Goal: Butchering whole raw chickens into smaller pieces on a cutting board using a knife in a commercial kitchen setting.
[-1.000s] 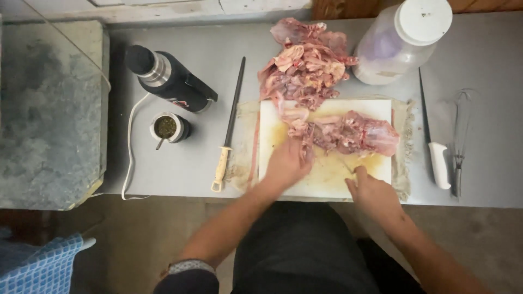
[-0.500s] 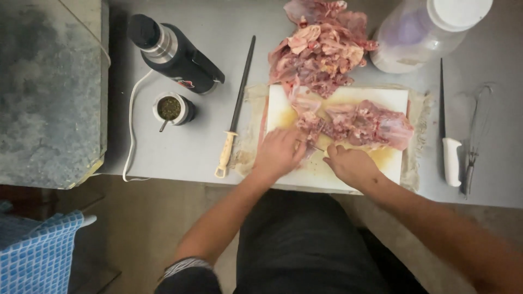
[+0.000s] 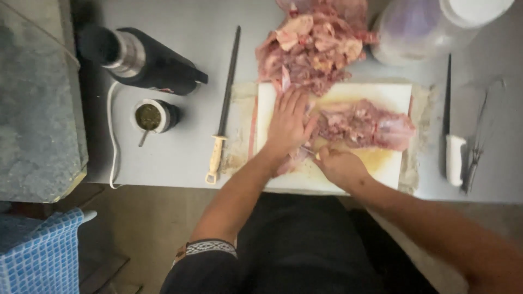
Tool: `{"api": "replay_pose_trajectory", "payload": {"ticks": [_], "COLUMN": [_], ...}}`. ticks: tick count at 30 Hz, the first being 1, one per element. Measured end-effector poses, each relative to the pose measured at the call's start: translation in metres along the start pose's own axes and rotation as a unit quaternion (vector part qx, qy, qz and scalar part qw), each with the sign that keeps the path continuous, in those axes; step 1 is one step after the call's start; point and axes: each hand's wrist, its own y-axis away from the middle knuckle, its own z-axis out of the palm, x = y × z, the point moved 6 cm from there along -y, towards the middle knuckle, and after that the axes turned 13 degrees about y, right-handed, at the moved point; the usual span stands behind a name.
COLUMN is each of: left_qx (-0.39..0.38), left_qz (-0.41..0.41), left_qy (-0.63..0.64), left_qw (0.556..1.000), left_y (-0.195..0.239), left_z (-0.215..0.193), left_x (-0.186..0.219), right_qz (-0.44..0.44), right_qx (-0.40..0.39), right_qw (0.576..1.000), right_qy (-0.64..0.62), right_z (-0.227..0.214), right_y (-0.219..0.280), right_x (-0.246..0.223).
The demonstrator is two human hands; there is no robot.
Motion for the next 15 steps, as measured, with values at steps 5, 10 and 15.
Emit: {"api": "replay_pose_trajectory", "payload": {"ticks": [5, 10, 15], "left_qx": [0.007, 0.049, 0.062], "left_qz": [0.028, 0.039, -0.045], "left_qy": [-0.016, -0.012, -0.037], "left_qw": [0.999, 0.998, 0.996], "left_y": [0.001, 0.045, 0.12], "left_z": [-0.002, -0.042, -0.015], "left_x": [0.005, 0.05, 0.073], "right_qz": [0.007, 0.035, 0.056], "right_qx": [0.035, -0.053, -0.1], "right_qw": [0.999, 0.996, 0.993], "right_qy": [0.023, -0.066, 0.014], "right_z": [-0.011, -0.015, -0.006], "right_y": [0.003, 0.005, 0.05], "right_x": [-0.003, -0.003, 0.006]}}
